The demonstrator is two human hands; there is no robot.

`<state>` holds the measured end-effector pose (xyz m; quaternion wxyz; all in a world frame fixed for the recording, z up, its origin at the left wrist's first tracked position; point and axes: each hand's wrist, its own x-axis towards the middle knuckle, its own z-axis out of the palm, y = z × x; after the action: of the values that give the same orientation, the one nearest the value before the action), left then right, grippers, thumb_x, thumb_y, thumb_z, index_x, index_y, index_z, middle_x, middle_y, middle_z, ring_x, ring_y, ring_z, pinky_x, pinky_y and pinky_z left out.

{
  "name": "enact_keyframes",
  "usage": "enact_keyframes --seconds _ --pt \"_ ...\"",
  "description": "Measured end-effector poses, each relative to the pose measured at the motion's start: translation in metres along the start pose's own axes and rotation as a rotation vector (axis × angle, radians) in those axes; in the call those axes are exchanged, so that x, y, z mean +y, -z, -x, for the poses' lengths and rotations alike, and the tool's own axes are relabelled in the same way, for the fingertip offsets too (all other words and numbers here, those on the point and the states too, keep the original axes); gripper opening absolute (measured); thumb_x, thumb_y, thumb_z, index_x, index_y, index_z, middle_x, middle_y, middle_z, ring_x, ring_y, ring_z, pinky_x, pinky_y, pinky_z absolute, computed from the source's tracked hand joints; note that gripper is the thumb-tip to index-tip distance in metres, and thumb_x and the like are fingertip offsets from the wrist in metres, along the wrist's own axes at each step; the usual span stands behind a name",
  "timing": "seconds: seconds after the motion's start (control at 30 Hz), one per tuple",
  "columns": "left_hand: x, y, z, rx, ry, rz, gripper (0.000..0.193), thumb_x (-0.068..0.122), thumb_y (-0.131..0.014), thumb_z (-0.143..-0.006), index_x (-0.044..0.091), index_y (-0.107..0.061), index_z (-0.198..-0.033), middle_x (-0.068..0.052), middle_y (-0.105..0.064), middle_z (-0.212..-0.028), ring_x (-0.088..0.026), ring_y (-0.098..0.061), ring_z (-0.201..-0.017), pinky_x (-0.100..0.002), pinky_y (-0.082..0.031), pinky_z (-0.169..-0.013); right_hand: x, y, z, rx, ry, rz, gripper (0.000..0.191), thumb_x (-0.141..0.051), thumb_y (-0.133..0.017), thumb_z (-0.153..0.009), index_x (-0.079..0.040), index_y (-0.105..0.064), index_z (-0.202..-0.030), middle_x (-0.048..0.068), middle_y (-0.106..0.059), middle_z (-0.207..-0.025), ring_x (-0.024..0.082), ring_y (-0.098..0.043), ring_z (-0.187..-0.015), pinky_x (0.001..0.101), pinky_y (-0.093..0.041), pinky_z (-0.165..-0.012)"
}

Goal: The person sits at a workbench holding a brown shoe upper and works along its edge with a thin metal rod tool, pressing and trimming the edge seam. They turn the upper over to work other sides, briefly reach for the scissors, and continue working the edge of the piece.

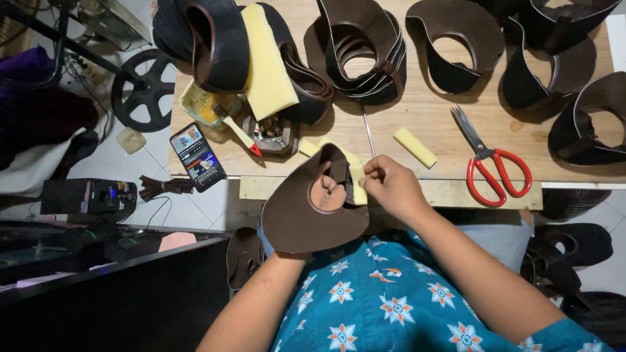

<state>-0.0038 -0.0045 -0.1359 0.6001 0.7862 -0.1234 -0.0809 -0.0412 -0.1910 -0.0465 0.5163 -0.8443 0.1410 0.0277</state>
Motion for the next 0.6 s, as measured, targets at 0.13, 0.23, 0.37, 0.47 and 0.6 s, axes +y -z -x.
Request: enact_keyframes --seconds 0.13,0.23,0.37,0.47,0.6 --pt "0.020 0.005 -0.001 -0.029 -0.044 -0.019 0.060 0.011 -0.068 -0.084 -0.005 -0.049 -0.138 0.002 -0.050 -0.074 -0.009 -0.048 -0.066 -0.023 -0.043 -0.065 -0.004 -0.004 0.004 0.083 0.348 0.205 0.015 -0.012 -0.078 -0.077 -0.007 -0.073 -0.090 0.010 -0.075 -0.085 0.031 -0.065 -0.082 0.0411 -0.053 -0.073" --pt "0.053 0.011 0.003 -0.109 0.049 -0.108 0.059 0.014 -0.069 -0.080 -0.001 -0.056 -0.135 0.001 -0.053 -0.070 -0.009 -0.050 -0.063 -0.024 -0.043 -0.062 -0.009 -0.012 0.005 0.111 0.245 0.219 0.012 -0.015 -0.073 -0.081 -0.008 -0.072 -0.092 0.011 -0.074 -0.085 0.032 -0.067 -0.085 0.0442 -0.053 -0.075" --pt "0.100 0.021 0.005 -0.100 -0.072 -0.195 0.061 0.023 -0.072 -0.076 0.002 -0.060 -0.132 -0.003 -0.055 -0.074 -0.014 -0.049 -0.063 -0.029 -0.042 -0.059 -0.011 -0.012 0.002 0.041 0.230 0.320 0.020 -0.021 -0.072 -0.081 -0.009 -0.074 -0.096 0.014 -0.072 -0.081 0.035 -0.065 -0.084 0.0453 -0.053 -0.074" --pt "0.127 0.031 0.004 -0.049 -0.392 -0.355 0.067 0.034 -0.079 -0.073 0.002 -0.058 -0.128 -0.006 -0.059 -0.082 -0.019 -0.053 -0.068 -0.031 -0.047 -0.063 -0.014 -0.010 0.002 0.007 0.173 0.323 0.022 -0.024 -0.071 -0.083 -0.010 -0.075 -0.099 0.015 -0.072 -0.081 0.036 -0.065 -0.083 0.0451 -0.052 -0.074" --pt "0.147 0.036 0.006 -0.029 -0.239 -0.424 0.040 0.032 -0.076 -0.077 0.005 -0.065 -0.104 -0.011 -0.065 -0.079 -0.026 -0.061 -0.069 -0.037 -0.050 -0.064 -0.020 -0.010 0.002 0.017 0.045 0.336 0.022 -0.032 -0.073 -0.087 -0.012 -0.076 -0.095 0.014 -0.072 -0.083 0.033 -0.068 -0.082 0.0427 -0.053 -0.075"
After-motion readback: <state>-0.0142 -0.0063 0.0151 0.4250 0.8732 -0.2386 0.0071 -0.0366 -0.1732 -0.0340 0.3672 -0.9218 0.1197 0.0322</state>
